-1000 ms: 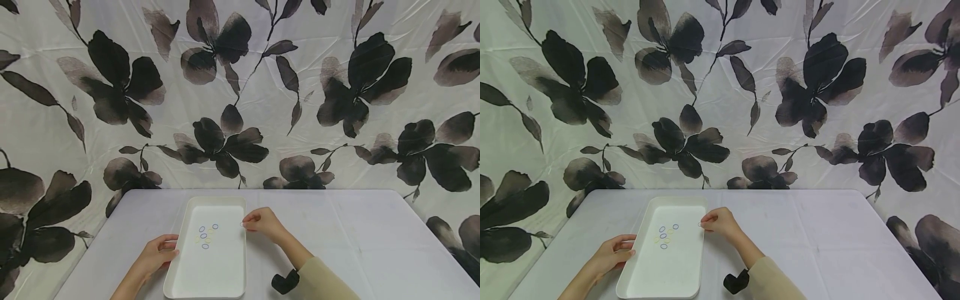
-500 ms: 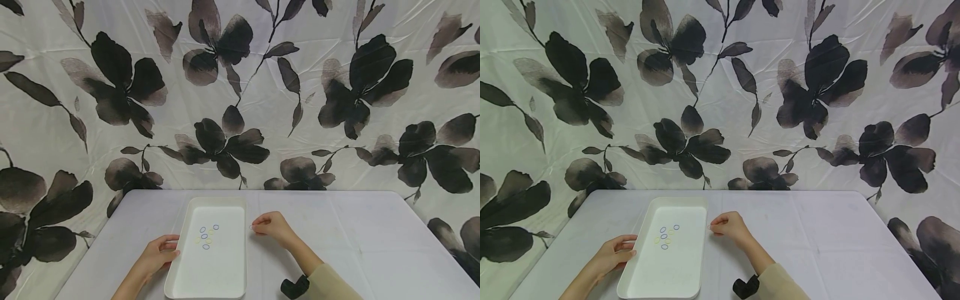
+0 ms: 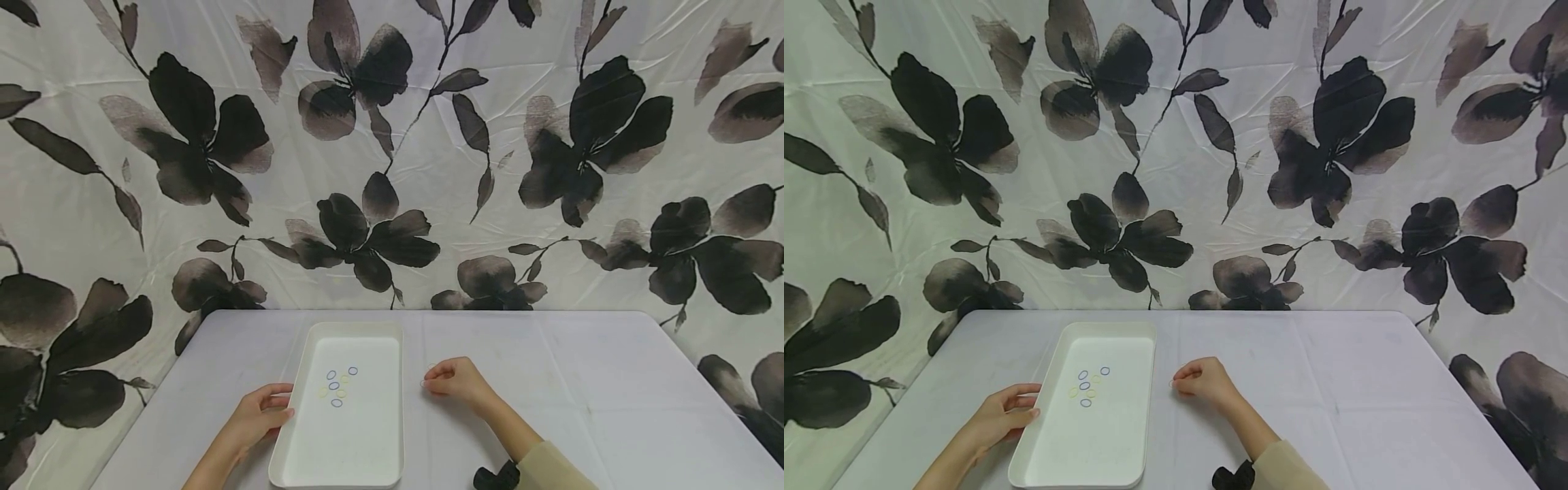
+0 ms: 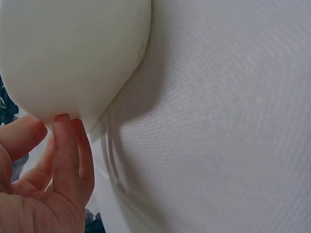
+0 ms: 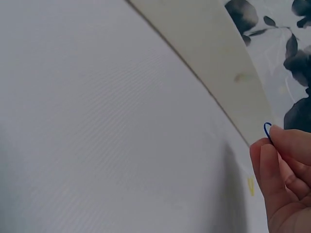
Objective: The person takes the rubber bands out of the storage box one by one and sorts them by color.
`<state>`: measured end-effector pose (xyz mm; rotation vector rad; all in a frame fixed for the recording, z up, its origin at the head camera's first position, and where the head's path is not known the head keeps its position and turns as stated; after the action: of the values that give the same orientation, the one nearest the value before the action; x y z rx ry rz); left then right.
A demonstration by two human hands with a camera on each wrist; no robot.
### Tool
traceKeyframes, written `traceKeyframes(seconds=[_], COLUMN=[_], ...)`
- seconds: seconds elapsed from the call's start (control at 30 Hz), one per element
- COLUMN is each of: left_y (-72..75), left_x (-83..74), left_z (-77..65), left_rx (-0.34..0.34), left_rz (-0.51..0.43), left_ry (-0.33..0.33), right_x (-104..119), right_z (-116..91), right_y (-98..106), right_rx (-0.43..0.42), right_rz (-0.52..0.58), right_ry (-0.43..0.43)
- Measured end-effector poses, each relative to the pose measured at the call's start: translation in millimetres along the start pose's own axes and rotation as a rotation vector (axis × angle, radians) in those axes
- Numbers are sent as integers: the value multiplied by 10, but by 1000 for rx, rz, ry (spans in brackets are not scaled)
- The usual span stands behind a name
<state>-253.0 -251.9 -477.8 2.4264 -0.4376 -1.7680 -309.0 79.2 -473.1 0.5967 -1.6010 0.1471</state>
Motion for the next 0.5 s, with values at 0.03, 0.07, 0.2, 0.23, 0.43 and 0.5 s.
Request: traceKeyframes(seconds=[0.03, 0.07, 0.2, 0.23, 0.43, 0.5], left_y=[1, 1, 5, 5, 3, -2], left_x=[-1, -3, -7, -6, -2, -5], left_z=[-1, -2, -4, -4, -4, -8], left_rx=[1, 3, 5, 6, 3, 2], left_rz=[3, 5, 8, 9, 3, 2], left_ry=[1, 0, 0, 0, 0, 0], right_x=[-21, -41, -102, -112, -162, -173], right_z=[-7, -13, -32, -38, -66, -73], right_y=[-2, -5, -20, -24, -17, -7], right_rx=[2, 5, 17, 21, 20, 12], right_rz=[3, 6, 26, 31, 44, 39], right_ry=[-6, -10, -21, -19, -9, -13])
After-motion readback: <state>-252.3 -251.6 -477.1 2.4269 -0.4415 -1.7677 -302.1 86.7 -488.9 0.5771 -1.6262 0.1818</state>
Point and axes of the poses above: each hand's wrist, its own z-axis towards the middle knuckle, its own y-axis out of the back of the hand, x = y × z, the point moved 10 cm from there along z, towards the middle knuckle, and after that the axes turned 10 degrees about x, right-handed, at the moved point
